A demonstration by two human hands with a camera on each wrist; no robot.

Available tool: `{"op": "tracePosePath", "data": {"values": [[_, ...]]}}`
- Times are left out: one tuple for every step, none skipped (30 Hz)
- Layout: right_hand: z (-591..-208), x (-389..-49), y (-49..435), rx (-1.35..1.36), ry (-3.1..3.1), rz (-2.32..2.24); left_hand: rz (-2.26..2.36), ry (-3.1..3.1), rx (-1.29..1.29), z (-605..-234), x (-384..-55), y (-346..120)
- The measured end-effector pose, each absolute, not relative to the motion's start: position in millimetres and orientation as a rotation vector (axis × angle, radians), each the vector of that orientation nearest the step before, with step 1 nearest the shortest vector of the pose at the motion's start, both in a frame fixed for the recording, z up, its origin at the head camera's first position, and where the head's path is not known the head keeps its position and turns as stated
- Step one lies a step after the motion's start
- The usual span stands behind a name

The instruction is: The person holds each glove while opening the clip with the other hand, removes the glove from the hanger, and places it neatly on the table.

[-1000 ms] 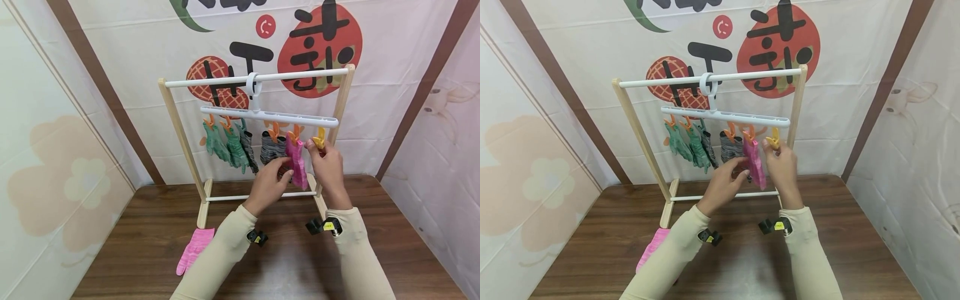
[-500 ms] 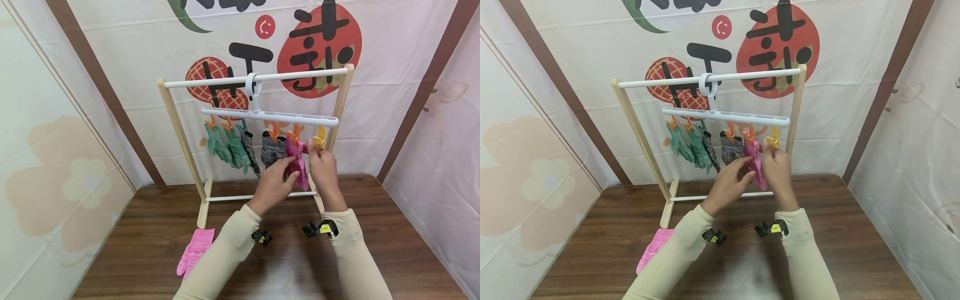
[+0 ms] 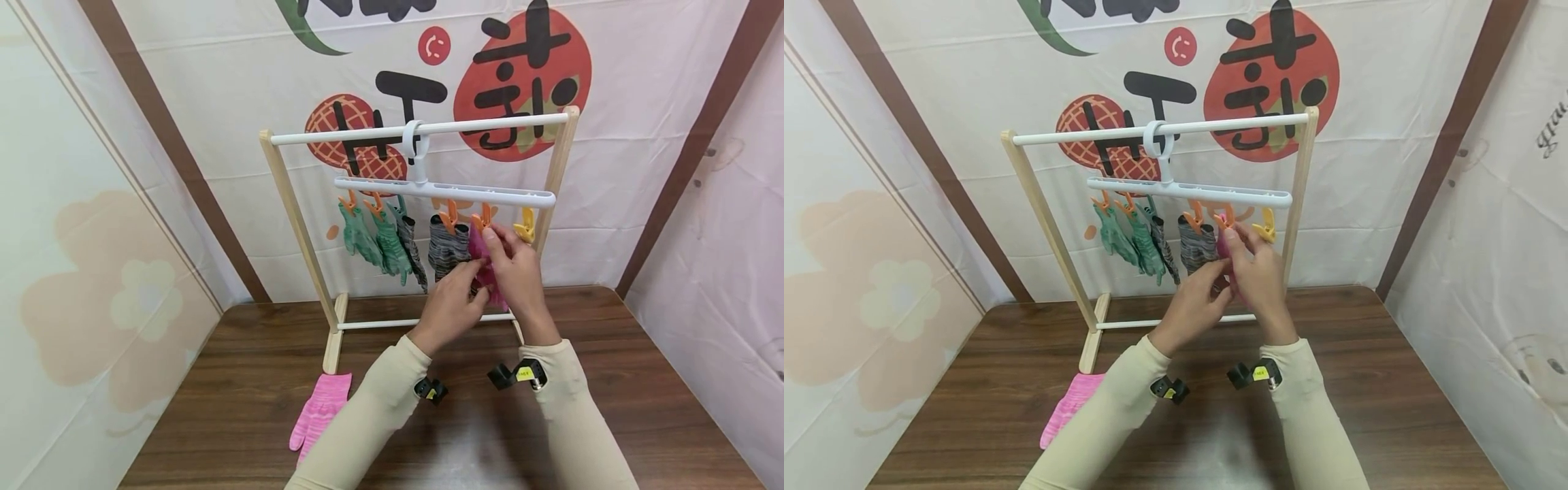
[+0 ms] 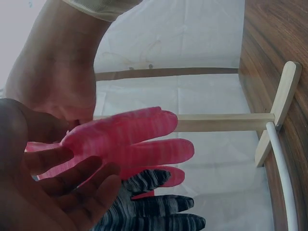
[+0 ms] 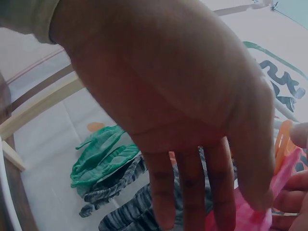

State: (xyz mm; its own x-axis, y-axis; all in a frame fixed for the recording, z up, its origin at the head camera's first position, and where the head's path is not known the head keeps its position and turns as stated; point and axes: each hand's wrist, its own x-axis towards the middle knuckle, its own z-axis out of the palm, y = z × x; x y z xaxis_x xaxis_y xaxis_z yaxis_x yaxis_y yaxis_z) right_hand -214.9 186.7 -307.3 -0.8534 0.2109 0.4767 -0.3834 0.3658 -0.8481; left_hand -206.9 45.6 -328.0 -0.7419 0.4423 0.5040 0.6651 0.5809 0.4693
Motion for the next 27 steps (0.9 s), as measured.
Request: {"op": "tracePosePath", "data": {"values": [[-306,-215,186,0.156,-2.126,1.503,-0.935,-2.481,-0.903,-328,-207,45],[-305,-215,185,0.162,-2.130,1.493,-0.933,-2.481,-0.905,-328,-207,45],[-303,-215,184,0.167,-2.129,1.488,-0.930,-2.480,-0.906,-328,-207,45],[-302,-215,183,0.173,-2.123,1.483,-0.934,-2.481,-0.908,-328,-207,45],[-301,-215,182,0.178,-2.117,1.482,-0.939,-2.482,-0.909,-328,-207,44],[-300,-215,181,0.182,-2.107,1.474,-0.942,-2.483,-0.909,-328,-207,44],[-298,-215,181,0.191,-2.089,1.473,-0.944,-2.484,-0.905,-328,-207,43],[-297,-215,180,0.205,-2.067,1.472,-0.949,-2.486,-0.899,-329,-208,43],[-296,-216,180,0.220,-2.047,1.468,-0.954,-2.488,-0.892,-329,-208,42],[-294,-215,179,0.237,-2.027,1.466,-0.962,-2.492,-0.884,-329,-208,41],[-293,-215,179,0.248,-2.012,1.458,-0.965,-2.495,-0.874,-328,-209,41],[-292,-216,179,0.260,-1.998,1.449,-0.967,-2.498,-0.863,-328,-209,40],[-291,-216,178,0.269,-1.989,1.442,-0.977,-2.498,-0.857,-328,-210,40],[-290,-216,178,0.273,-1.986,1.435,-0.982,-2.498,-0.853,-327,-210,39],[-290,-216,178,0.271,-1.986,1.427,-0.989,-2.494,-0.855,-327,-211,39],[-289,-216,178,0.265,-1.987,1.419,-0.992,-2.490,-0.858,-326,-211,39],[-289,-216,178,0.258,-1.988,1.408,-0.995,-2.481,-0.863,-326,-211,39],[-288,-216,177,0.253,-1.989,1.400,-0.994,-2.471,-0.867,-325,-211,39],[-288,-216,177,0.245,-1.991,1.390,-0.993,-2.458,-0.870,-324,-211,39],[-288,-216,177,0.239,-1.992,1.382,-0.986,-2.444,-0.872,-323,-211,40],[-287,-216,177,0.236,-1.994,1.376,-0.977,-2.430,-0.874,-322,-211,40],[-287,-216,177,0.235,-1.996,1.369,-0.966,-2.419,-0.873,-321,-211,40],[-287,-216,177,0.238,-1.996,1.365,-0.958,-2.410,-0.870,-320,-211,40],[-287,-216,177,0.241,-1.999,1.360,-0.956,-2.402,-0.867,-319,-212,40],[-286,-216,177,0.246,-2.002,1.356,-0.961,-2.397,-0.864,-318,-212,40],[-286,-217,177,0.251,-2.004,1.352,-0.967,-2.398,-0.859,-316,-212,40],[-286,-217,176,0.256,-2.007,1.347,-0.981,-2.401,-0.853,-315,-213,39]]}}
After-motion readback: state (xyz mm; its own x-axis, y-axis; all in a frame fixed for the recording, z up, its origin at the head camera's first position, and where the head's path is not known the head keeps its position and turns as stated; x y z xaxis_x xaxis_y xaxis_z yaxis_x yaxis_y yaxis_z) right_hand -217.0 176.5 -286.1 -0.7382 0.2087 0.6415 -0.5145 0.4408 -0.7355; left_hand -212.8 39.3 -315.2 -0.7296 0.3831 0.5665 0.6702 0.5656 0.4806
